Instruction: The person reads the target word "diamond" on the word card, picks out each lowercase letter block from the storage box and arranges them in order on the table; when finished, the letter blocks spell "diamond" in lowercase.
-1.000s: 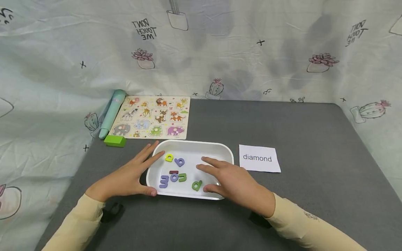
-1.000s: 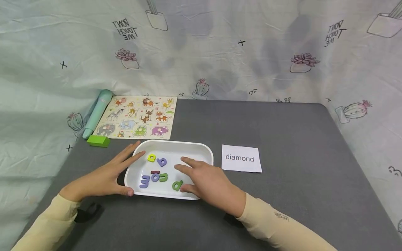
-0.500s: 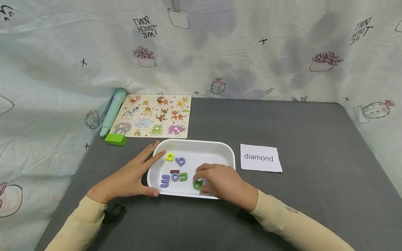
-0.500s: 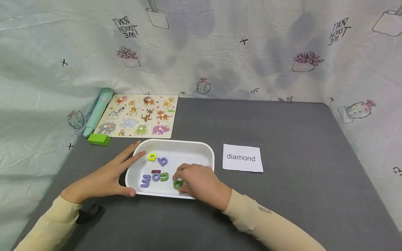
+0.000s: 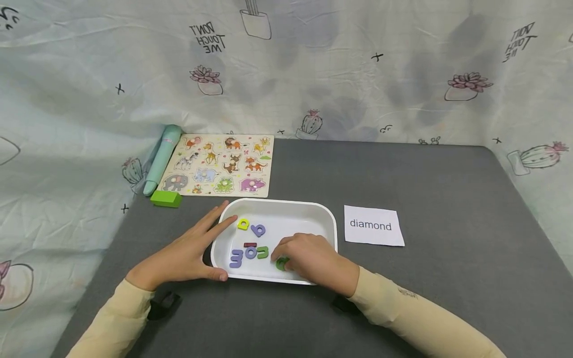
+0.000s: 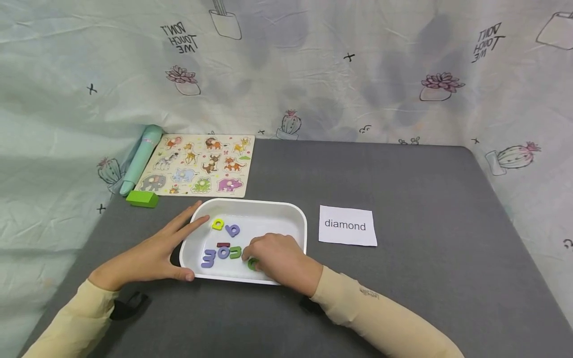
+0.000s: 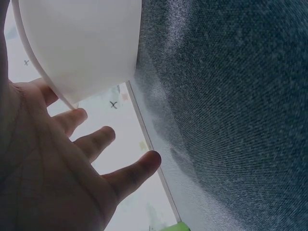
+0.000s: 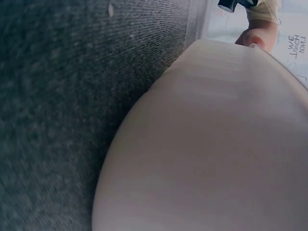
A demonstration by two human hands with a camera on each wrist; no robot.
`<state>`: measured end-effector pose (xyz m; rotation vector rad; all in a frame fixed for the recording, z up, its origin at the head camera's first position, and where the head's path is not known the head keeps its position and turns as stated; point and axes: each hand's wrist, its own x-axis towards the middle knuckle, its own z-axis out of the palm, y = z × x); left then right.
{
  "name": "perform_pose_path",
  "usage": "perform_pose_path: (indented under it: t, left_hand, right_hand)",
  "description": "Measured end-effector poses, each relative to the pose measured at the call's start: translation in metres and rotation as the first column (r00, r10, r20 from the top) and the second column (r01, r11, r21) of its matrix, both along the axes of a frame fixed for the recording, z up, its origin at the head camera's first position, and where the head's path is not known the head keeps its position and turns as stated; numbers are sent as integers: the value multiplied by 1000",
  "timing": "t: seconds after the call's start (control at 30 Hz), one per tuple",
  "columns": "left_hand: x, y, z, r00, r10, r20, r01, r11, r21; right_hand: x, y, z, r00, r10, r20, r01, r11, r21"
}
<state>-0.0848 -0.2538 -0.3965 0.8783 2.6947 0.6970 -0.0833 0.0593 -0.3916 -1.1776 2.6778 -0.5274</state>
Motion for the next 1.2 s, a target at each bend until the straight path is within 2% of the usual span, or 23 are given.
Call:
perform_pose_path:
  t: [0.23, 0.4, 0.53, 0.77, 0.9, 1.07, 1.2]
  left_hand:
    - [0, 1, 0, 1000, 10, 12, -10, 1000, 10]
    - [1, 1, -2, 999, 25, 29, -25, 1000, 12]
    - [2, 2, -2, 999, 30, 45, -31, 999, 26]
    - [3, 2, -1, 997, 35, 71, -38, 998, 52]
    - [2, 2, 0, 997, 27, 76, -32, 998, 58]
    - [1, 2, 2, 996, 31, 89, -35, 998, 51]
    - [1, 3, 3, 995, 33, 96, -38, 998, 48]
  right_hand:
    - [-2, -1, -2, 999, 30, -33, -30, 1000, -6]
    - [-4, 0, -4, 998, 62, -12, -63, 995, -80]
    - [-5, 6, 1, 998, 51, 23, -47, 985, -165]
    - [-11, 45, 35, 994, 29, 103, 9, 935, -356]
    - [-13, 82, 57, 990, -27, 142, 83, 909, -408]
    - [-10, 126, 75, 986, -139, 97, 167, 899, -404]
    - [-5, 151, 82, 982, -185, 46, 188, 898, -398]
